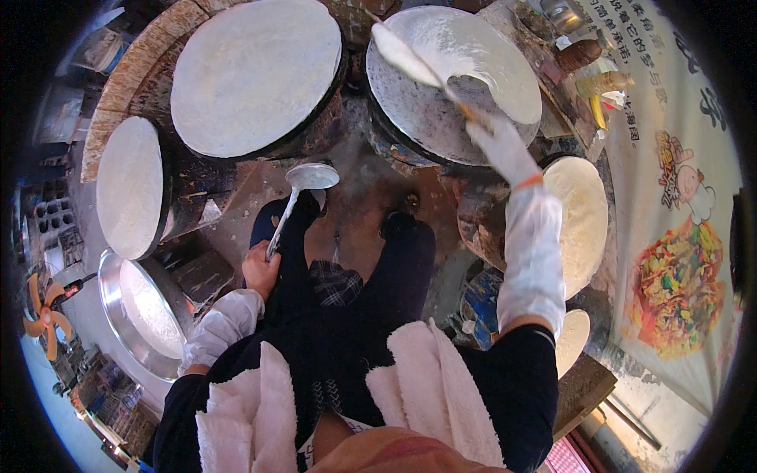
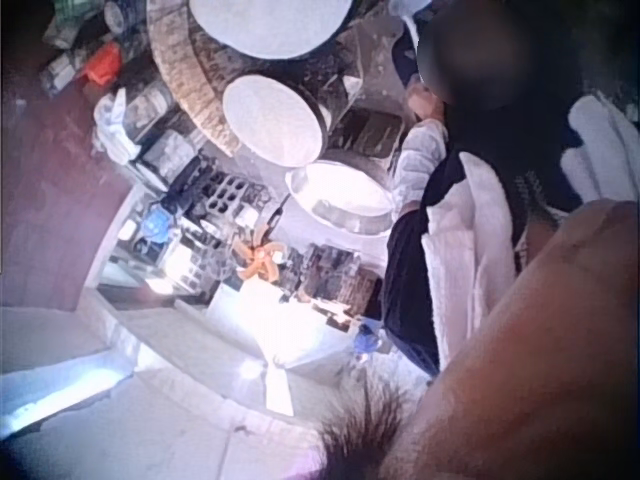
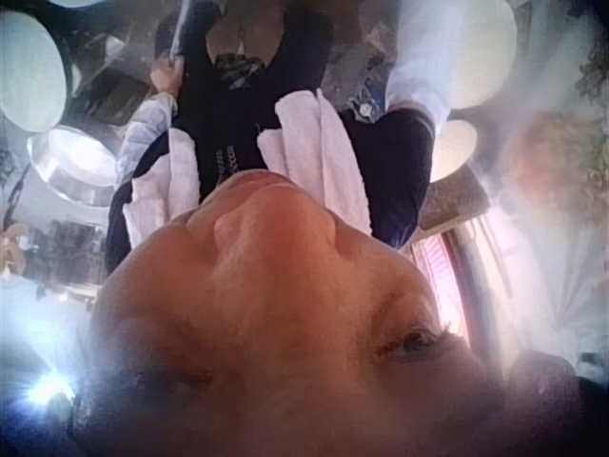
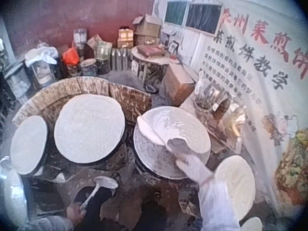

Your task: The person ladles batter onto multiple hot griddles and spreads it into thin, round crepes using a wooden spreader. They flip the crepes with a metal spatula and remove finished ones to a stack while continuously adding new batter to available griddles.

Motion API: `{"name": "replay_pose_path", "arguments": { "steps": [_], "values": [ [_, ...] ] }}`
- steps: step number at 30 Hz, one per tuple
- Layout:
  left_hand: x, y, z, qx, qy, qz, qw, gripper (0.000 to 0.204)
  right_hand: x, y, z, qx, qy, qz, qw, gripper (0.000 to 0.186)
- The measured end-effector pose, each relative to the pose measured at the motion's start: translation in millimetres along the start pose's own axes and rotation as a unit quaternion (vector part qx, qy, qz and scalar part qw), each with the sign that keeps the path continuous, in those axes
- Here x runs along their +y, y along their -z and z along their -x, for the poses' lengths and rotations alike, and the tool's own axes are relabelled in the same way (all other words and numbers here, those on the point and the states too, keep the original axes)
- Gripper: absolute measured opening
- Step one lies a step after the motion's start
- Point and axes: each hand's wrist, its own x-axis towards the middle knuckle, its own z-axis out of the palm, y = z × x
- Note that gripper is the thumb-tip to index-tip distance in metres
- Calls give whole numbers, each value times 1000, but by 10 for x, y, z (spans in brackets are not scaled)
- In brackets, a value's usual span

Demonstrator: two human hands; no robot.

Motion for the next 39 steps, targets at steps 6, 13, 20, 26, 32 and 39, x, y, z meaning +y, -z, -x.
{"name": "replay_pose_path", "arguments": {
  "steps": [6,13,20,26,32,39],
  "values": [
    [-186,-89,15,7,-17,10,1000,23,218,-299,705,149,-12,-122,981,46],
    [-66,-74,-15,12,-52,26,998,22,57,-445,794,34,-244,-242,938,38],
    [-225,8,-15,4,-10,79,997,21,-780,-1063,789,110,-156,-444,875,60],
    [-300,119,41,30,5,105,994,21,-1508,-2250,131,151,-131,-600,775,29],
    [-559,87,37,20,89,159,983,23,-1462,-2910,989,279,-236,-562,742,35],
    [-492,198,-25,-17,85,160,983,23,-1334,-2691,-790,356,-60,-371,855,45]
  ]
}}
